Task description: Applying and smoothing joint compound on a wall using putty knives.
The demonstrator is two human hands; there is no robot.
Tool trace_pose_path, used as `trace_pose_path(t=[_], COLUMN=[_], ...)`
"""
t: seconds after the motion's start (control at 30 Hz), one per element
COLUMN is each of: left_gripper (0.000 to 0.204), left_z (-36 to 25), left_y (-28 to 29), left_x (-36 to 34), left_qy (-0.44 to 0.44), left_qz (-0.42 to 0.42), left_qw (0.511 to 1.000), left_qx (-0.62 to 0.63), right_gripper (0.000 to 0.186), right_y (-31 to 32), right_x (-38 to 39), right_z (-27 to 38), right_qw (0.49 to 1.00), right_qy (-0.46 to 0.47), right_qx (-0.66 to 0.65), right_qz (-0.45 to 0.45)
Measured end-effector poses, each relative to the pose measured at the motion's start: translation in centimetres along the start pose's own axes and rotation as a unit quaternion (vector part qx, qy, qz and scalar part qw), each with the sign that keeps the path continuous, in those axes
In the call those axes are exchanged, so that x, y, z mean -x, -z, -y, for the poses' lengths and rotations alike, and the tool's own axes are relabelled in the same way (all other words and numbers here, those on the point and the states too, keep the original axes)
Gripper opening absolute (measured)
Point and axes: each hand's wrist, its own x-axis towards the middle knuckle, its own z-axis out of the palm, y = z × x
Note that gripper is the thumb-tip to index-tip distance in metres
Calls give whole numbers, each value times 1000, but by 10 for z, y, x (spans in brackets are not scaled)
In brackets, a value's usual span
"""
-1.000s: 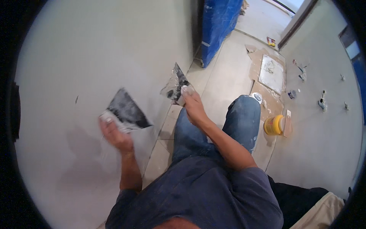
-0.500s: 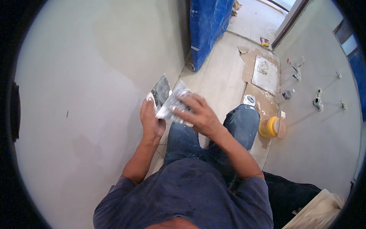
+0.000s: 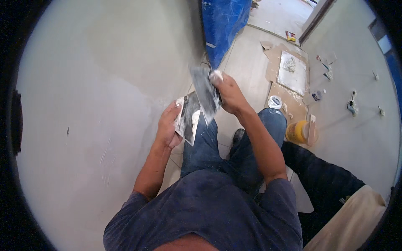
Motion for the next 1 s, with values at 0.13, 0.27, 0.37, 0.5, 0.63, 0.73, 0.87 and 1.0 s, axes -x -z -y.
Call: trace_pose_path(t=[0.13, 0.27, 0.37, 0.5, 0.63, 0.73, 0.87, 1.0], left_gripper=[25, 21, 20, 22, 23, 23, 22, 15], left_z=[-22, -49, -58, -65, -75, -79, -96, -116], left_y=[8, 18, 15, -4, -21, -24, 0, 39], left_x=[0, -5, -9, -9, -12, -13, 16, 102], left_qy=[-37, -187, -277, -346, -369, -370, -554, -587], left_qz=[-16, -39, -74, -109, -146, -171, -261, -414], left_qw=[999, 974, 912, 813, 751, 710, 595, -97], left_qx=[-20, -120, -294, -456, -529, -574, -522, -689], right_gripper=[23, 16, 18, 37, 40, 41, 37, 31], right_y=[25, 16, -16, -51, -64, -60, -43, -43], right_x=[31, 41, 38, 27, 28, 38, 40, 14], right_z=[4, 30, 47, 52, 34, 7, -52, -145], right_qw=[974, 933, 858, 589, 569, 595, 724, 977], right_qy=[-12, 52, 229, 358, 393, 392, 282, 38], right_qx=[216, 355, 458, 724, 722, 702, 628, 206], right_qz=[75, -41, -44, -31, 18, 19, 41, -43])
